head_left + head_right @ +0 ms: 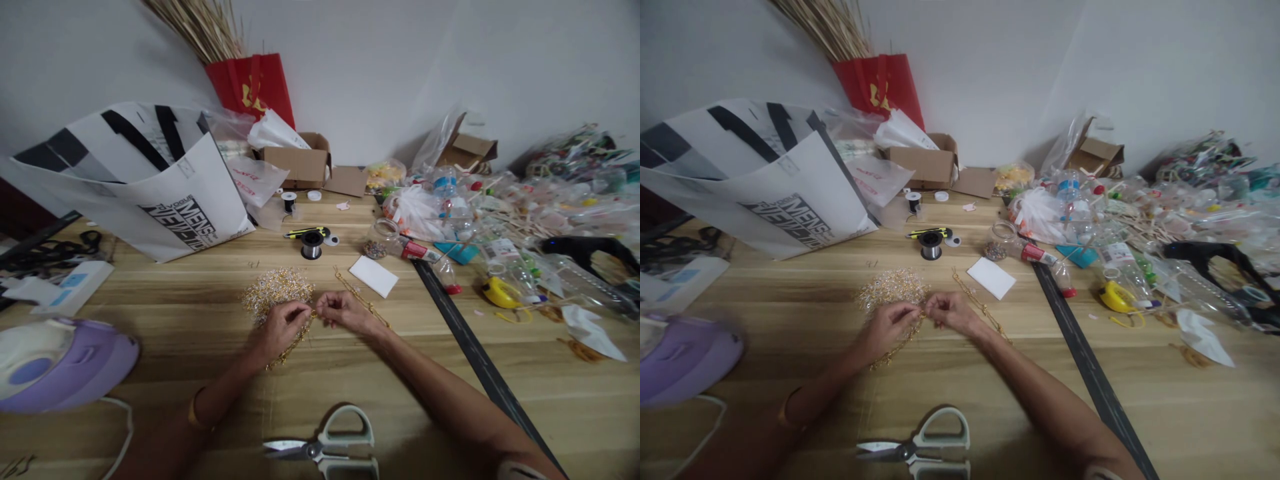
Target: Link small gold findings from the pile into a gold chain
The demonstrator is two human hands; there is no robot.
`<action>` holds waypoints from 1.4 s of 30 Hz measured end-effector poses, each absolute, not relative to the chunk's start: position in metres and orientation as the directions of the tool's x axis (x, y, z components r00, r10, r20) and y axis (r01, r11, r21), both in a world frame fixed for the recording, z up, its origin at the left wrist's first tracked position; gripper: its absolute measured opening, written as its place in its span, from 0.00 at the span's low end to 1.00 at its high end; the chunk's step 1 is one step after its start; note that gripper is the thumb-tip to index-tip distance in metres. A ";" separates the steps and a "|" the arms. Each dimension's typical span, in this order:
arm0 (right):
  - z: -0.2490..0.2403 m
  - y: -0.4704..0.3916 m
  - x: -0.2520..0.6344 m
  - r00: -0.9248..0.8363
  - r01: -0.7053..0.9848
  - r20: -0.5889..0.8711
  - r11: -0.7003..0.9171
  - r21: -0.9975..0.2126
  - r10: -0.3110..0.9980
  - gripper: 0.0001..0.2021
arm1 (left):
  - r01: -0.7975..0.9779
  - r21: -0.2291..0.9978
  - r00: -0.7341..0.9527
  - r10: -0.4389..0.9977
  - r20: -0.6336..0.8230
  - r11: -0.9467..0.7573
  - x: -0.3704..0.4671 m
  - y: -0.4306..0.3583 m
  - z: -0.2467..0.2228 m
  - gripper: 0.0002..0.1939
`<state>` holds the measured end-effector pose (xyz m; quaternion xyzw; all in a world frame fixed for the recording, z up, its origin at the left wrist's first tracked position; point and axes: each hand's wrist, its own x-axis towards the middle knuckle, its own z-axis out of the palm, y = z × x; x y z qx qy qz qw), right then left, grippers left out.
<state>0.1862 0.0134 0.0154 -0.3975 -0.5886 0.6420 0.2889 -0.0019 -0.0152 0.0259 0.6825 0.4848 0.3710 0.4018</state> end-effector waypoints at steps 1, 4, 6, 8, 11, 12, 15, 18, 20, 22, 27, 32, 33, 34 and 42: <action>0.017 0.013 0.186 -0.519 0.105 -0.173 -0.139 -0.985 0.837 0.15 | 0.362 0.909 0.249 0.961 0.116 -0.204 -0.002 -0.015 0.024 0.11; 0.020 0.012 0.187 -0.533 0.126 -0.167 -0.117 -0.985 0.830 0.15 | 0.333 0.926 0.232 0.968 0.100 -0.176 -0.002 -0.012 0.017 0.12; 0.022 0.011 0.188 -0.553 0.128 -0.150 -0.095 -0.987 0.820 0.15 | 0.281 0.947 0.217 0.972 0.093 -0.153 -0.003 -0.010 0.012 0.11; 0.022 0.012 0.189 -0.570 0.123 -0.140 -0.084 -0.989 0.809 0.16 | 0.209 0.969 0.211 0.974 0.088 -0.133 -0.005 -0.007 0.008 0.09; 0.021 0.012 0.190 -0.574 0.114 -0.140 -0.090 -0.989 0.807 0.17 | 0.100 0.994 0.203 0.979 0.023 -0.044 -0.006 -0.005 0.007 0.08; 0.021 0.013 0.190 -0.574 0.113 -0.141 -0.092 -0.989 0.807 0.18 | 0.070 0.997 0.194 0.981 -0.001 -0.013 -0.006 -0.004 0.008 0.08; 0.021 0.013 0.189 -0.571 0.117 -0.139 -0.087 -0.989 0.809 0.18 | 0.012 0.999 0.173 0.984 -0.051 0.050 -0.006 -0.004 0.011 0.10; 0.021 0.012 0.188 -0.556 0.149 -0.135 -0.061 -0.987 0.820 0.17 | 0.031 0.997 0.193 0.979 -0.069 0.064 -0.007 -0.005 0.014 0.10; 0.020 0.011 0.189 -0.545 0.193 -0.109 -0.002 -0.981 0.831 0.15 | 0.061 0.998 0.212 0.976 -0.041 0.029 -0.007 -0.007 0.015 0.09; 0.018 0.011 0.189 -0.542 0.246 -0.064 0.085 -0.966 0.838 0.13 | 0.091 0.996 0.229 0.973 0.003 -0.024 -0.007 -0.007 0.015 0.08; 0.022 0.010 0.191 -0.545 0.359 0.017 0.251 -0.899 0.838 0.08 | 0.173 0.976 0.276 0.958 0.082 -0.134 -0.006 -0.008 0.011 0.08; 0.030 0.008 0.192 -0.555 0.424 0.023 0.307 -0.852 0.831 0.07 | 0.205 0.964 0.287 0.952 0.104 -0.167 -0.005 -0.008 0.013 0.08; 0.031 0.008 0.192 -0.557 0.426 0.026 0.313 -0.849 0.830 0.07 | 0.206 0.963 0.290 0.951 0.108 -0.172 -0.005 -0.009 0.013 0.09; 0.031 0.008 0.192 -0.560 0.425 0.028 0.316 -0.848 0.828 0.07 | 0.207 0.962 0.292 0.950 0.113 -0.178 -0.005 -0.009 0.014 0.09; 0.029 0.008 0.191 -0.556 0.393 0.031 0.296 -0.870 0.831 0.06 | 0.063 0.992 0.215 0.972 0.094 -0.110 -0.003 -0.007 0.010 0.07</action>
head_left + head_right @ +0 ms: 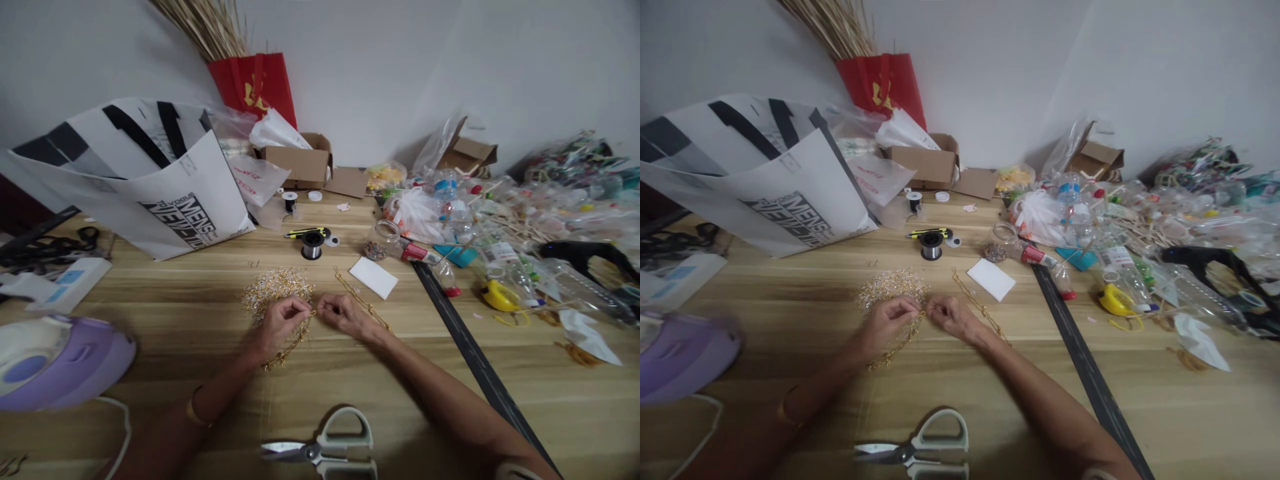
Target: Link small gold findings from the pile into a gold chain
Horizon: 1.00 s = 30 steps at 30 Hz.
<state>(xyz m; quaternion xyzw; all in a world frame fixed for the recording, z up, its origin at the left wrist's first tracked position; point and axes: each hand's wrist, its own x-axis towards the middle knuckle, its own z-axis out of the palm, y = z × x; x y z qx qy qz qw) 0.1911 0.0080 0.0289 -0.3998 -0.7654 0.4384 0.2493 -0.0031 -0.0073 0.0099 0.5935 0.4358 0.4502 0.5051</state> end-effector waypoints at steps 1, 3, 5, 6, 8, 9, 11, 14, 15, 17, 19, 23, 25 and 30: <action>0.028 0.008 0.191 -0.556 0.387 0.032 0.292 -0.875 0.831 0.07 | 0.033 0.996 0.191 0.978 0.078 -0.086 -0.003 -0.007 0.010 0.06; 0.025 0.009 0.191 -0.560 0.368 0.025 0.276 -0.888 0.828 0.07 | -0.013 0.999 0.154 0.987 0.034 -0.032 -0.003 -0.007 0.011 0.06; 0.022 0.009 0.191 -0.568 0.354 0.012 0.258 -0.899 0.823 0.08 | -0.043 0.999 0.136 0.991 -0.016 0.022 -0.003 -0.007 0.013 0.07; 0.021 0.009 0.191 -0.571 0.352 0.007 0.253 -0.901 0.821 0.08 | -0.049 0.998 0.132 0.990 -0.041 0.048 -0.003 -0.007 0.015 0.07; 0.020 0.010 0.191 -0.574 0.354 0.004 0.253 -0.900 0.819 0.09 | -0.046 0.995 0.121 0.989 -0.086 0.092 -0.003 -0.006 0.016 0.09; 0.020 0.010 0.191 -0.573 0.357 0.008 0.259 -0.898 0.819 0.09 | -0.043 0.993 0.117 0.988 -0.104 0.110 -0.003 -0.006 0.016 0.09; 0.021 0.009 0.191 -0.561 0.365 0.028 0.278 -0.888 0.827 0.09 | -0.043 0.991 0.128 0.984 -0.123 0.130 -0.004 -0.005 0.015 0.10; 0.024 0.008 0.190 -0.541 0.376 0.074 0.319 -0.870 0.838 0.09 | -0.049 0.990 0.168 0.978 -0.121 0.131 -0.004 -0.004 0.014 0.11; 0.025 0.008 0.189 -0.540 0.378 0.086 0.333 -0.864 0.838 0.09 | -0.047 0.990 0.175 0.977 -0.121 0.131 -0.004 -0.004 0.015 0.11; 0.026 0.008 0.189 -0.542 0.375 0.118 0.365 -0.852 0.832 0.10 | -0.038 0.991 0.181 0.976 -0.120 0.129 -0.004 -0.005 0.016 0.10; 0.026 0.008 0.188 -0.541 0.372 0.150 0.396 -0.840 0.827 0.10 | -0.031 0.991 0.182 0.976 -0.121 0.129 -0.003 -0.006 0.017 0.10; 0.024 0.008 0.188 -0.537 0.366 0.176 0.415 -0.833 0.825 0.10 | -0.046 0.990 0.175 0.977 -0.125 0.135 -0.002 -0.007 0.017 0.11; 0.025 0.008 0.188 -0.548 0.351 0.183 0.423 -0.836 0.816 0.10 | -0.055 0.990 0.158 0.980 -0.118 0.128 -0.001 -0.007 0.015 0.11; 0.030 0.006 0.187 -0.582 0.334 0.182 0.438 -0.835 0.793 0.11 | -0.029 0.991 0.157 0.980 -0.122 0.128 0.000 -0.007 0.014 0.10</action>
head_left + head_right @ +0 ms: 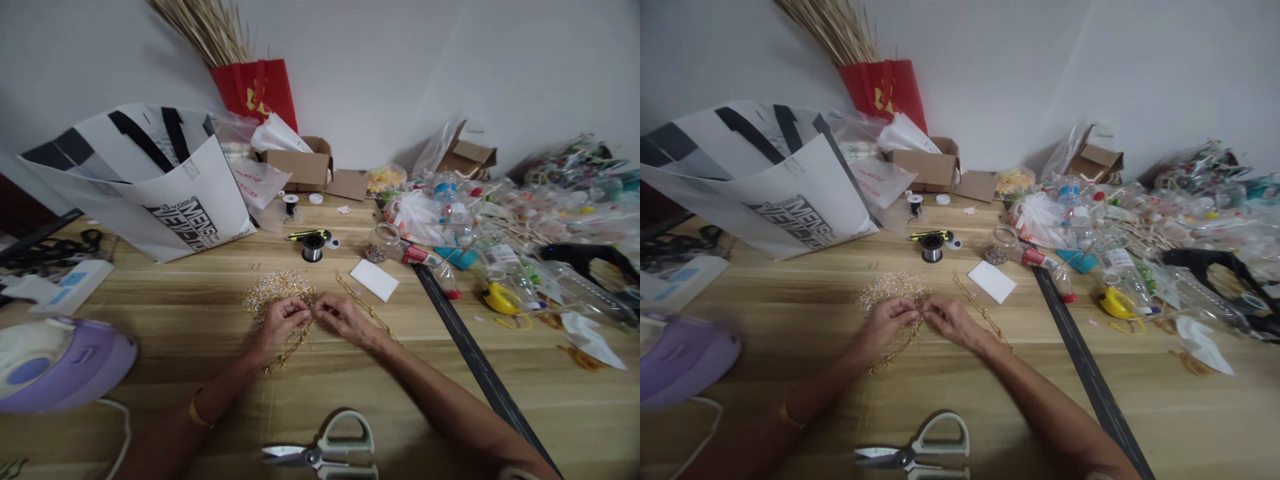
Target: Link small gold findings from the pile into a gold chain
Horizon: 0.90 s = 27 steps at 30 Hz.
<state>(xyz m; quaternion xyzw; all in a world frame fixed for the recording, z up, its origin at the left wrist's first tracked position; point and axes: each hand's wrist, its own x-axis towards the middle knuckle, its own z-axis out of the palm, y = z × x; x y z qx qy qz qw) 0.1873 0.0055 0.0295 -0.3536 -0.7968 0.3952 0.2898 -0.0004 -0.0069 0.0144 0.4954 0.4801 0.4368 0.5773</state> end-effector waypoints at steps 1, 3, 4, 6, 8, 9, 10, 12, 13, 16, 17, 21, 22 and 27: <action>0.030 0.005 0.187 -0.586 0.334 0.178 0.436 -0.836 0.791 0.11 | -0.019 0.991 0.168 0.978 -0.125 0.130 0.000 -0.007 0.015 0.10; 0.029 0.005 0.188 -0.588 0.332 0.177 0.434 -0.837 0.789 0.11 | 0.003 0.992 0.195 0.973 -0.126 0.128 0.000 -0.007 0.016 0.09; 0.028 0.006 0.188 -0.586 0.330 0.179 0.434 -0.838 0.790 0.11 | 0.013 0.992 0.204 0.971 -0.126 0.126 0.000 -0.007 0.016 0.09; 0.026 0.006 0.189 -0.584 0.324 0.186 0.437 -0.839 0.790 0.12 | 0.027 0.992 0.207 0.971 -0.122 0.119 0.000 -0.007 0.016 0.08; 0.025 0.007 0.189 -0.582 0.319 0.197 0.445 -0.837 0.789 0.12 | 0.040 0.993 0.208 0.971 -0.118 0.112 0.000 -0.007 0.015 0.08; 0.025 0.007 0.189 -0.583 0.317 0.202 0.450 -0.835 0.787 0.12 | 0.045 0.993 0.214 0.970 -0.117 0.110 0.000 -0.007 0.015 0.08; 0.025 0.006 0.188 -0.583 0.316 0.207 0.454 -0.833 0.785 0.12 | 0.050 0.993 0.223 0.968 -0.117 0.109 0.000 -0.007 0.015 0.09; 0.026 0.006 0.187 -0.582 0.315 0.213 0.459 -0.831 0.785 0.12 | 0.057 0.992 0.241 0.963 -0.119 0.109 0.000 -0.007 0.015 0.09; 0.026 0.006 0.187 -0.581 0.313 0.216 0.460 -0.831 0.785 0.12 | 0.061 0.992 0.249 0.961 -0.121 0.109 0.000 -0.008 0.016 0.09; 0.025 0.005 0.186 -0.578 0.298 0.233 0.469 -0.832 0.782 0.12 | 0.071 0.991 0.254 0.959 -0.124 0.109 0.001 -0.009 0.019 0.09; 0.025 0.004 0.186 -0.578 0.294 0.237 0.470 -0.832 0.781 0.12 | 0.072 0.992 0.252 0.960 -0.122 0.107 0.001 -0.009 0.019 0.09; 0.024 0.003 0.185 -0.582 0.301 0.229 0.468 -0.831 0.781 0.12 | 0.077 0.993 0.258 0.961 -0.103 0.086 0.003 -0.010 0.019 0.09; 0.023 0.003 0.185 -0.584 0.302 0.229 0.470 -0.830 0.779 0.12 | 0.081 0.993 0.260 0.960 -0.100 0.081 0.003 -0.010 0.019 0.10; 0.024 0.003 0.184 -0.571 0.300 0.267 0.500 -0.813 0.777 0.10 | 0.073 0.994 0.263 0.959 -0.102 0.086 0.003 -0.009 0.018 0.09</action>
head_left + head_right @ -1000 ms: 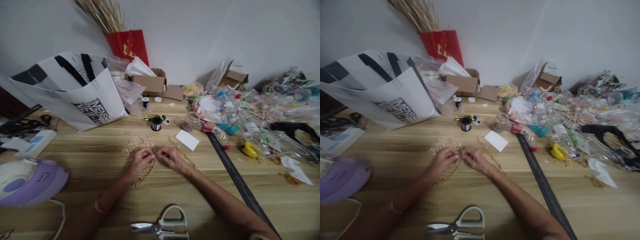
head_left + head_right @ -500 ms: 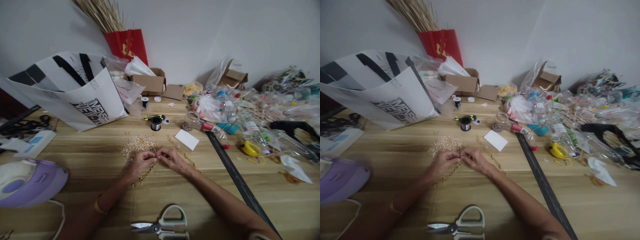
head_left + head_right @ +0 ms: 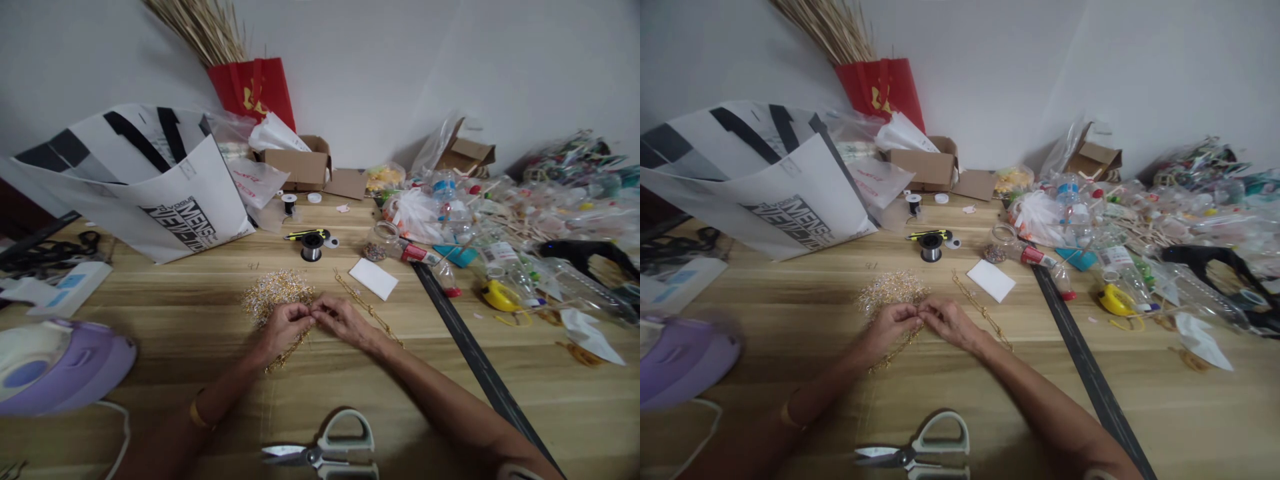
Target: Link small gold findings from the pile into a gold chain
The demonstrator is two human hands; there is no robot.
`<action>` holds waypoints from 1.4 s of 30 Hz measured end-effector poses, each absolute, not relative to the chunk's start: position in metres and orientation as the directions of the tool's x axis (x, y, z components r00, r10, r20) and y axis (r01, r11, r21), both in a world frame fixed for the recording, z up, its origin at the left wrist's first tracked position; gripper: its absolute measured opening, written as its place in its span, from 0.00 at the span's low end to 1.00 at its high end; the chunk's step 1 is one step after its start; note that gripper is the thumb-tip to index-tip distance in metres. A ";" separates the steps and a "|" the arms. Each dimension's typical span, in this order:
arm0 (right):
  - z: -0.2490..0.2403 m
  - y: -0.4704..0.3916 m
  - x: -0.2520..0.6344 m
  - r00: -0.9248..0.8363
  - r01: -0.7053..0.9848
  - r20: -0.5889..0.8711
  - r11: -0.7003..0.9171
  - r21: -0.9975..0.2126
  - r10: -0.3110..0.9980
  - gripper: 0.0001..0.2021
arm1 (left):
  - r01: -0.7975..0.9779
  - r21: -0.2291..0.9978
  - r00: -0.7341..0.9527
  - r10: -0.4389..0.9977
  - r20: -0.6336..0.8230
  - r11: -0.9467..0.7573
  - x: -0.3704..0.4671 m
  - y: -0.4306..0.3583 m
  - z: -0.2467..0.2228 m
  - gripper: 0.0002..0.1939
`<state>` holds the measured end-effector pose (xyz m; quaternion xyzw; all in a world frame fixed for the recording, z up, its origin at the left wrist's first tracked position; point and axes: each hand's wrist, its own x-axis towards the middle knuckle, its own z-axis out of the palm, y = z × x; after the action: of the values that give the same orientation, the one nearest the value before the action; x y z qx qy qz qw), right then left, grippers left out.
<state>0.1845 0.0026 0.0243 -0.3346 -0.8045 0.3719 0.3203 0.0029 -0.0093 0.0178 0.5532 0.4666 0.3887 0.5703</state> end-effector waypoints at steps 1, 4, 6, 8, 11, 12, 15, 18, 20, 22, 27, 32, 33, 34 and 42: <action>0.025 0.003 0.184 -0.547 0.298 0.298 0.514 -0.804 0.783 0.09 | 0.071 0.993 0.259 0.960 -0.105 0.089 0.003 -0.009 0.017 0.09; 0.025 0.004 0.185 -0.428 0.295 0.421 0.564 -0.771 0.800 0.09 | 0.076 0.992 0.228 0.967 -0.115 0.100 0.003 -0.008 0.016 0.09; 0.024 0.005 0.186 -0.362 0.300 0.485 0.593 -0.748 0.796 0.08 | 0.082 0.991 0.207 0.971 -0.118 0.103 0.003 -0.008 0.014 0.09; 0.024 0.006 0.186 -0.344 0.312 0.509 0.607 -0.731 0.789 0.04 | 0.082 0.992 0.192 0.975 -0.113 0.098 0.002 -0.008 0.013 0.09; 0.025 0.006 0.186 -0.398 0.313 0.479 0.606 -0.731 0.783 0.05 | 0.071 0.993 0.187 0.976 -0.110 0.098 0.002 -0.008 0.013 0.08; 0.025 0.005 0.185 -0.433 0.304 0.457 0.603 -0.738 0.777 0.06 | 0.070 0.993 0.191 0.976 -0.109 0.097 0.002 -0.007 0.013 0.08; 0.026 0.004 0.183 -0.548 0.266 0.384 0.589 -0.763 0.744 0.10 | 0.080 0.993 0.215 0.972 -0.098 0.082 0.002 -0.008 0.015 0.06; 0.027 0.004 0.182 -0.592 0.264 0.324 0.557 -0.788 0.738 0.10 | 0.105 0.992 0.241 0.967 -0.088 0.064 0.002 -0.008 0.017 0.06; 0.027 0.004 0.182 -0.578 0.285 0.300 0.532 -0.797 0.759 0.10 | 0.111 0.992 0.238 0.967 -0.091 0.066 0.002 -0.009 0.019 0.06; 0.025 0.004 0.182 -0.562 0.305 0.286 0.516 -0.800 0.776 0.09 | 0.108 0.991 0.228 0.969 -0.099 0.076 0.002 -0.010 0.020 0.06; 0.020 0.005 0.183 -0.537 0.343 0.282 0.510 -0.789 0.795 0.07 | 0.102 0.992 0.225 0.969 -0.098 0.077 0.003 -0.009 0.020 0.06; 0.019 0.005 0.184 -0.534 0.348 0.283 0.513 -0.785 0.796 0.06 | 0.095 0.992 0.219 0.971 -0.100 0.081 0.003 -0.009 0.021 0.06; 0.019 0.004 0.184 -0.536 0.348 0.282 0.512 -0.785 0.796 0.06 | 0.091 0.992 0.219 0.970 -0.102 0.084 0.003 -0.009 0.020 0.06; 0.020 0.004 0.184 -0.537 0.348 0.279 0.510 -0.787 0.796 0.06 | 0.085 0.993 0.217 0.971 -0.104 0.087 0.003 -0.009 0.020 0.06; 0.023 0.002 0.183 -0.524 0.340 0.232 0.451 -0.825 0.819 0.06 | 0.027 0.995 0.202 0.974 -0.103 0.099 0.001 -0.008 0.016 0.08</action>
<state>0.1831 0.0020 0.0225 -0.3672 -0.7891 0.3735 0.3209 0.0011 -0.0079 0.0160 0.5266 0.4754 0.4160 0.5689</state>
